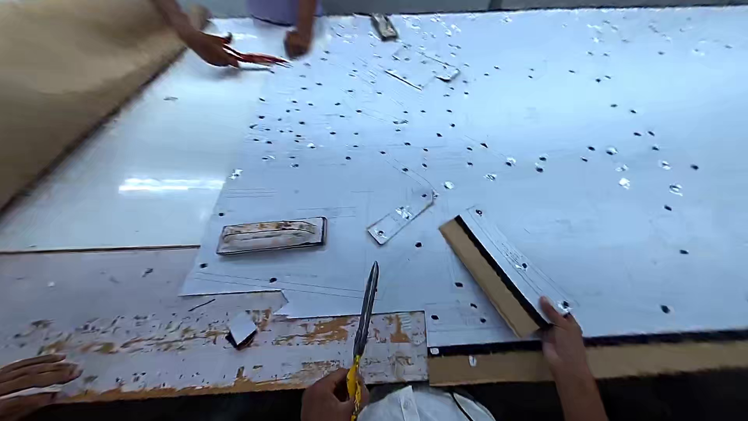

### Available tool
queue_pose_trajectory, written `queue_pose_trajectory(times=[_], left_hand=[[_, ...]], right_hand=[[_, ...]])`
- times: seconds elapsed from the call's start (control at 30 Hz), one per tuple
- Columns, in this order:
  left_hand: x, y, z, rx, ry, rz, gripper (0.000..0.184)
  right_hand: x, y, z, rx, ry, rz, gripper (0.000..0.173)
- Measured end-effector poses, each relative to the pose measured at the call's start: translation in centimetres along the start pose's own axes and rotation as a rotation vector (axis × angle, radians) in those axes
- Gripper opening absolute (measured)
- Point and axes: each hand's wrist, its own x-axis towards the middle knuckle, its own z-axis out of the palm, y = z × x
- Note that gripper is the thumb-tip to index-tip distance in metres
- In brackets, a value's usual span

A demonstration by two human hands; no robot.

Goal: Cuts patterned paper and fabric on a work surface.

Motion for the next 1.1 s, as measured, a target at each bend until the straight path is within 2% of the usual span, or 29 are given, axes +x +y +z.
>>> queue_pose_trajectory(times=[0.23,0.4,0.57,0.63,0.73,0.9,1.1], left_hand=[[1.1,-0.1,0.8,-0.013,-0.136,0.05,0.016],[1.7,-1.1,1.8,-0.101,-0.184,0.078,0.015],[1.4,-1.3,2.0,-0.087,-0.27,0.046,0.013],[0.8,-1.8,1.3,-0.14,-0.336,0.027,0.016],[0.0,-2.5,0.4,-0.164,-0.464,0.013,0.022],[-2.4,-1.5,-0.6,-0.103,-0.636,-0.001,0.023],[-4.7,-0.2,1.5,0.149,-0.635,-0.09,0.025]], right_hand=[[-7.1,3.1,3.7,0.124,-0.032,0.182,0.043],[-9.7,4.0,6.7,0.084,-0.179,0.266,0.034],[-10.2,3.7,6.1,-0.136,-0.309,0.288,0.04],[-10.0,3.5,5.4,-0.273,-0.376,0.245,0.043],[-9.2,3.3,4.1,-0.301,-0.467,0.209,0.045],[-7.0,2.7,4.2,-0.252,-0.517,0.306,0.032],[-6.0,2.3,4.5,-0.182,-0.561,0.378,0.015]])
